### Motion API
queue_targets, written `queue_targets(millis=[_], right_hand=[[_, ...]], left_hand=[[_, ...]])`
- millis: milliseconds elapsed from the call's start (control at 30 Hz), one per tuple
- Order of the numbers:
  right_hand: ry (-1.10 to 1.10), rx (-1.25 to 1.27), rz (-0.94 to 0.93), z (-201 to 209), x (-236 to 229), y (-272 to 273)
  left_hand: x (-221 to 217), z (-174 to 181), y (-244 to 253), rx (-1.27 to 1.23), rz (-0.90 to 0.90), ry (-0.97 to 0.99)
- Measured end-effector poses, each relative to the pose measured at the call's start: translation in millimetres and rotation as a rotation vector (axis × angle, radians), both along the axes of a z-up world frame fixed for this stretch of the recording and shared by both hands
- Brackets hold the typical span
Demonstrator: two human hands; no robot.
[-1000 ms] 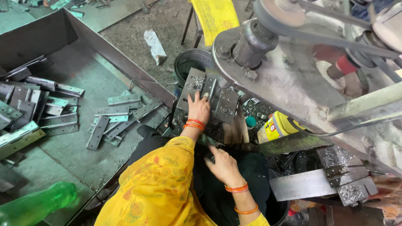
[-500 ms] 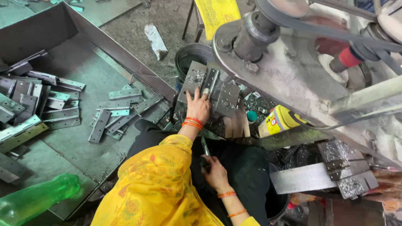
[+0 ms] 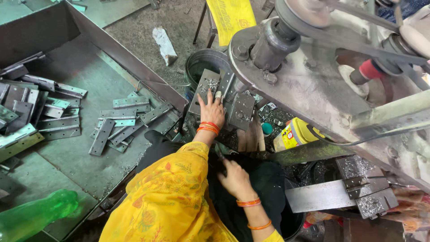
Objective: The person operates a drill press to drill holes into small metal plates. They pick up plates from a pile, position them under the drill, activate the machine, and then place the finished plates into a metal bin.
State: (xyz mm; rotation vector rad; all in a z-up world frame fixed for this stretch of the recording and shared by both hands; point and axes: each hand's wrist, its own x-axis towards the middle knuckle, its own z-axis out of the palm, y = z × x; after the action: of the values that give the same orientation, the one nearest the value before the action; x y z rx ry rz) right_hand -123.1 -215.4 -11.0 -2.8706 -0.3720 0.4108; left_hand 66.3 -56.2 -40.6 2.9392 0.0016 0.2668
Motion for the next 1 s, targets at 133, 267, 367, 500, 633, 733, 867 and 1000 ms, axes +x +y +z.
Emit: queue_targets(millis=[133,267,367,500,633,733,867,1000], right_hand=[[-0.147,0.215,-0.014,-26.2,-21.4,-1.5],[-0.051,0.201,-0.05,-27.9,-29.0,-6.1],[-0.056,0.167,0.02,-12.2,-14.3,-1.7],[-0.026,0.107,0.027,3.2,-4.0,-1.8],[0.004,0.017,-0.009,-8.9,-5.7,-0.9],[0.019,0.059,-0.054,-36.2,-23.4,-1.3],[-0.09,0.303,-0.056,-77.0,-32.3,-13.9],[-0.082,0.303,-0.02,-97.7,-38.7,-23.9]], left_hand=[[1.4,0.6,-0.4,0.025,0.016,-0.034],[-9.7,-3.3,-2.5,0.011,0.013,-0.052],[-1.9,2.6,1.6,-0.002,0.008,-0.013],[0.6,0.2,-1.6,-0.003,0.012,0.023],[3.2,-6.4,-2.5,0.001,0.001,0.011],[5.5,-9.5,-4.1,-0.03,0.001,0.011],[2.6,-5.0,-6.0,-0.025,0.047,-0.161],[-28.0,14.4,-1.9,-0.108,0.007,-0.089]])
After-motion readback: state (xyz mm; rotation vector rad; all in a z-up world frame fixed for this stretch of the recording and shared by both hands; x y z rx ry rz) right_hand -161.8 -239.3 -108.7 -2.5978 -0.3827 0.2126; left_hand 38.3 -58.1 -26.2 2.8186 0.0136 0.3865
